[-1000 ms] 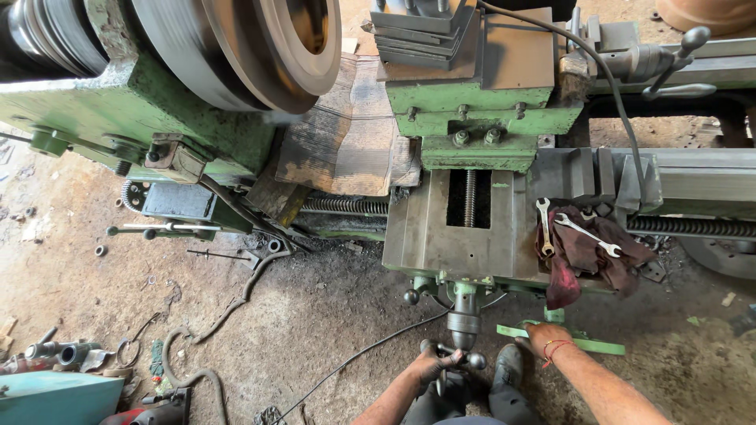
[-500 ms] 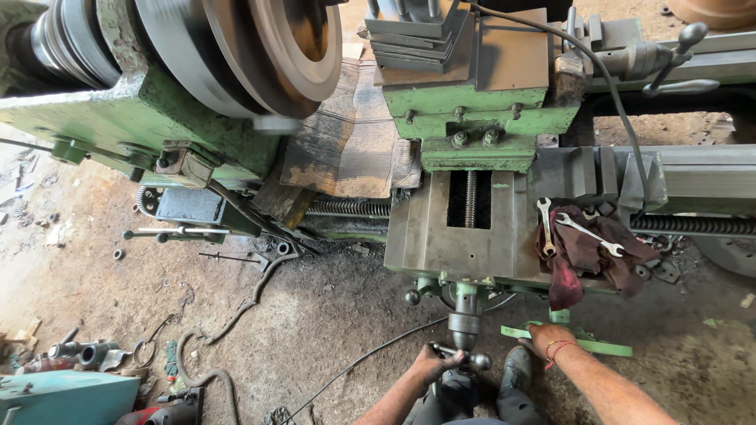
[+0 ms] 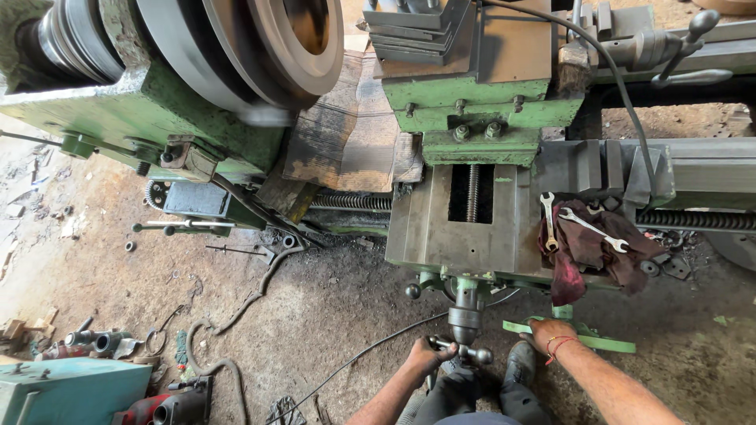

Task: The person operates a green metal lathe by turning the handwheels and levers to position the tool carriage against a rotating metal disk.

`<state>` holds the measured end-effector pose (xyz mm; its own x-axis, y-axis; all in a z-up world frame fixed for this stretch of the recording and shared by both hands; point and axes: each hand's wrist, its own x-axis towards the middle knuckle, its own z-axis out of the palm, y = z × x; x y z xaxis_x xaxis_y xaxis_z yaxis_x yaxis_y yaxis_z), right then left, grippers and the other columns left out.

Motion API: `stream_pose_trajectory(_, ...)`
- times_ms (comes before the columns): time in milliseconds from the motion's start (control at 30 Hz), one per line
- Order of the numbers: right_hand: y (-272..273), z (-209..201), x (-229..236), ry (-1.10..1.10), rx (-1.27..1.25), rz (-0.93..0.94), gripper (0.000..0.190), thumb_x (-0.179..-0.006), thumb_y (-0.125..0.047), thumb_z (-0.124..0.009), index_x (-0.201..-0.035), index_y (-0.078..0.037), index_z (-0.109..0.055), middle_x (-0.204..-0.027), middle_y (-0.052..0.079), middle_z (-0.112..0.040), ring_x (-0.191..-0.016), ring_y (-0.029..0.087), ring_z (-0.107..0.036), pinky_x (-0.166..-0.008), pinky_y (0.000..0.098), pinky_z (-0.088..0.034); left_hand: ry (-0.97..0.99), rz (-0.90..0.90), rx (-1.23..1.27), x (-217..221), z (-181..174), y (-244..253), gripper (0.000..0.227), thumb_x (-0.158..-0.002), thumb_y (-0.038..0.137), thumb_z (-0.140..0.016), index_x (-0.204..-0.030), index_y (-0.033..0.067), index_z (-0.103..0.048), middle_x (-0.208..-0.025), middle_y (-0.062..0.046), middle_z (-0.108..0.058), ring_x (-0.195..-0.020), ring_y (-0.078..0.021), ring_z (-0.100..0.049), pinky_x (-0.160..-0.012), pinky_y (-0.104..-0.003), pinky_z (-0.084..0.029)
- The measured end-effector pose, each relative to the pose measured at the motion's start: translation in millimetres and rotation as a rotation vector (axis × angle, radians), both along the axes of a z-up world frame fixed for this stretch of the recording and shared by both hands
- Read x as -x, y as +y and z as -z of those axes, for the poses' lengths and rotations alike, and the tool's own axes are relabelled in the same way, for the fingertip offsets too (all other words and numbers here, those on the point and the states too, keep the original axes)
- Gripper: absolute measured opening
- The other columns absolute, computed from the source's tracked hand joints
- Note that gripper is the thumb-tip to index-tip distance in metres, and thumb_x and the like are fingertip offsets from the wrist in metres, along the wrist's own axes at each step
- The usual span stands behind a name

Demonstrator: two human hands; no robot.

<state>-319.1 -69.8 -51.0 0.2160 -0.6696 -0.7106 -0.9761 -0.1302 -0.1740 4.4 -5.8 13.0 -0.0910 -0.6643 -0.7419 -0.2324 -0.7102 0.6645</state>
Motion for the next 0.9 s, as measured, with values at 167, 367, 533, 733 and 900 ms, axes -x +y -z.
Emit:
stream_pose_trajectory(167, -1, 2, 1, -0.019, 0.018, -0.01, 0.054, -0.094, -0.063, -0.054, -0.128, -0.022, -0.062, -0.118, 0.009, -0.074, -0.113, 0.031, -0.07, -0.098, 0.0461, -0.056, -0.018, -0.045, -0.058, -2, -9, 1, 0.035, -0.082, 0.035, -0.088, -0.099, 0.0065, -0.077, -0.08, -0.002, -0.07, -0.067, -0.0137, -0.055, -0.062, -0.033, -0.044)
stream_pose_trajectory(367, 1, 3, 0, 0.0, 0.042, -0.035, 0.052, -0.096, -0.062, -0.053, -0.122, -0.019, -0.064, -0.115, 0.009, -0.075, -0.113, 0.031, -0.071, -0.097, 0.0456, -0.056, -0.049, -0.068, -0.082, -1, -18, -2, 0.035, -0.08, 0.034, -0.091, -0.094, 0.0059, -0.076, -0.075, -0.002, -0.071, -0.063, -0.0108, -0.057, -0.058, -0.031, -0.045)
stream_pose_trajectory(533, 0, 3, 1, -0.005, 0.037, -0.034, 0.051, -0.096, -0.062, -0.053, -0.121, -0.019, -0.064, -0.114, 0.008, -0.075, -0.112, 0.031, -0.071, -0.097, 0.0456, -0.056, -0.071, -0.082, -0.044, 0, -27, -2, 0.037, -0.079, 0.037, -0.092, -0.09, 0.005, -0.077, -0.073, -0.002, -0.07, -0.063, -0.0122, -0.057, -0.058, -0.032, -0.045)
stream_pose_trajectory(733, 1, 2, 1, -0.007, 0.03, -0.029, 0.051, -0.095, -0.061, -0.055, -0.123, -0.02, -0.063, -0.114, 0.008, -0.074, -0.112, 0.031, -0.07, -0.097, 0.046, -0.055, -0.124, -0.086, -0.032, 2, -41, -2, 0.035, -0.077, 0.038, -0.091, -0.086, 0.0076, -0.077, -0.071, -0.002, -0.069, -0.062, -0.0124, -0.056, -0.057, -0.032, -0.044)
stream_pose_trajectory(900, 0, 3, 1, 0.0, 0.048, -0.048, 0.05, -0.095, -0.062, -0.054, -0.121, -0.02, -0.064, -0.113, 0.008, -0.074, -0.111, 0.031, -0.07, -0.096, 0.0466, -0.056, -0.196, -0.07, -0.028, 2, -38, -2, 0.043, -0.075, 0.041, -0.094, -0.083, 0.0027, -0.075, -0.068, -0.003, -0.065, -0.061, -0.0154, -0.053, -0.057, -0.036, -0.041)
